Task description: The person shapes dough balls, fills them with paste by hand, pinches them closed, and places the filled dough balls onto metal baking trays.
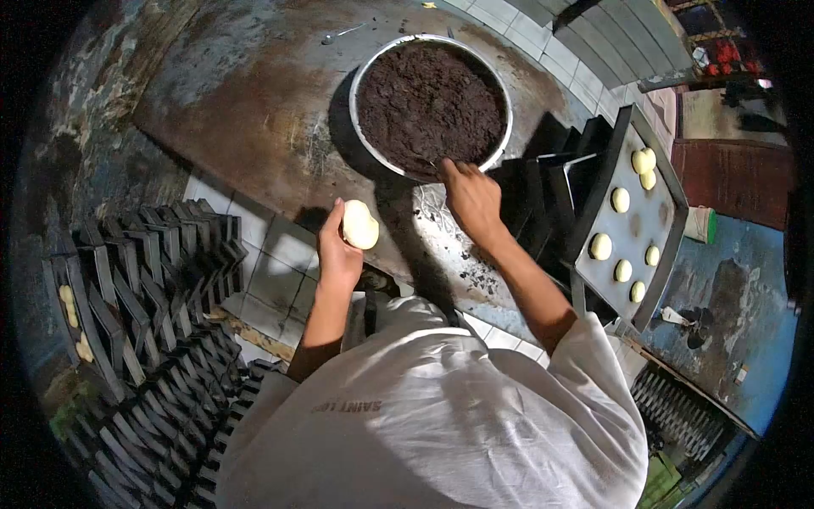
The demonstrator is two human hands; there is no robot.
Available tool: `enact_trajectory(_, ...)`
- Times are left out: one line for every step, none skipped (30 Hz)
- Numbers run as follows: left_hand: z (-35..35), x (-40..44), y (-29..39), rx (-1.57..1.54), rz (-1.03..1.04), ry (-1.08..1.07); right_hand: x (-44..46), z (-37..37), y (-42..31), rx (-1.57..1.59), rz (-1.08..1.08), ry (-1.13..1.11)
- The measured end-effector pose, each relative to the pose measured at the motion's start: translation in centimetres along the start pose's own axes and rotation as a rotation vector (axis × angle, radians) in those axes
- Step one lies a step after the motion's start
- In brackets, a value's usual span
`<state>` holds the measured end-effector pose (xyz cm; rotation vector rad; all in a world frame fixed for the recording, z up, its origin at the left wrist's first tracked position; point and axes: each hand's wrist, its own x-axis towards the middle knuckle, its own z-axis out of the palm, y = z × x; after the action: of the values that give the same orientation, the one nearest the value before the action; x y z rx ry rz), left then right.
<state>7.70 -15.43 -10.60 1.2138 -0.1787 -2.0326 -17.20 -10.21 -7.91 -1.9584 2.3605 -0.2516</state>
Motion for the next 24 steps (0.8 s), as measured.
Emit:
enact_trajectory(-0.1,0.3,0.5,-0.016,0.013,0.011,1.8,1.5,0.1,-0.073,-0.103,0.055)
enact_trajectory(0.0,0.3,1.1,-0.020,0.019,0.013,3.2,2.3,0.1,-0.100,-0.115,0.015)
enact_trajectory(0.1,0.3,1.6,-0.057,0.045,0.016,4.1,3.1,-0.1,-0.127,-0.128,-0.026)
enact_trajectory(0.1,0.1,2.0,-0.094,0.072,0.021,4.5,3.6,0.0,-0.165,-0.162,-0.041)
enact_trajectory(0.0,0.1,2.3,-0.101,0.079,0.026,5.0,4.2,0.0,-0.163,-0.173,-0.042)
enact_trajectory(0.0,0.1,2.5,-0.129,0.083,0.033,5.5,4.8,0.1,-0.107,-0.102,-0.200)
enact_trajectory(-0.1,0.1,2.6,-0.157,0.085,0.039,5.7,5.2,0.4,-0.053,-0.028,-0.358)
enact_trajectory(-0.2,0.3,2.4,-0.163,0.088,0.041,5.7,4.5,0.3,-0.020,-0.008,-0.341)
enact_trajectory(-0.4,0.6,2.0,-0.155,0.083,0.043,5.6,5.3,1.4,-0.022,-0.010,-0.341)
enact_trajectory(-0.6,0.9,1.5,-0.145,0.076,0.043,5.6,6.5,2.9,0.083,0.004,-0.297)
enact_trajectory(-0.4,1.2,1.1,-0.143,0.075,0.035,5.7,6.0,3.2,0.188,0.021,-0.248)
enact_trajectory(-0.2,1.4,0.8,-0.151,0.054,0.030,6.0,4.5,3.6,0.508,0.140,-0.355)
enact_trajectory(0.0,1.5,0.4,-0.160,0.036,0.025,5.2,4.4,4.3,0.941,0.204,-0.366)
enact_trajectory(0.9,1.2,0.1,-0.152,0.032,0.024,4.3,2.4,4.0,1.064,0.243,-0.450)
enact_trajectory(2.1,0.6,-0.3,-0.141,0.029,0.022,3.1,-0.3,3.4,1.189,0.282,-0.533)
enact_trajectory(3.0,0.1,-0.8,-0.137,-0.005,-0.014,1.4,-1.5,3.2,1.326,0.237,-0.531)
enact_trajectory(4.2,-0.3,-1.6,-0.135,-0.009,0.027,-0.3,-3.0,2.8,1.338,0.211,-0.576)
enact_trajectory(5.1,-0.8,-2.6,-0.147,-0.048,-0.057,-2.1,-3.1,2.5,1.418,0.205,-0.546)
enact_trajectory(5.9,-1.4,-3.8,-0.156,-0.093,-0.141,-4.0,-3.0,2.2,1.497,0.202,-0.512)
enact_trajectory(6.7,-2.0,-5.1,-0.187,-0.127,-0.169,-5.6,-2.7,1.6,1.513,0.246,-0.415)
enact_trajectory(7.1,-2.0,-6.8,-0.215,-0.188,-0.197,-7.1,-2.1,1.4,1.514,0.291,-0.344)
enact_trajectory(7.2,-2.3,-8.4,-0.221,-0.227,-0.255,-9.1,-0.8,1.9,1.455,0.331,-0.235)
enact_trajectory(7.7,-2.9,-9.6,-0.227,-0.265,-0.311,-11.2,0.9,2.6,1.395,0.369,-0.130)
enact_trajectory(8.0,-3.8,-10.9,-0.209,-0.273,-0.322,-13.7,2.7,3.8,1.317,0.423,-0.105)
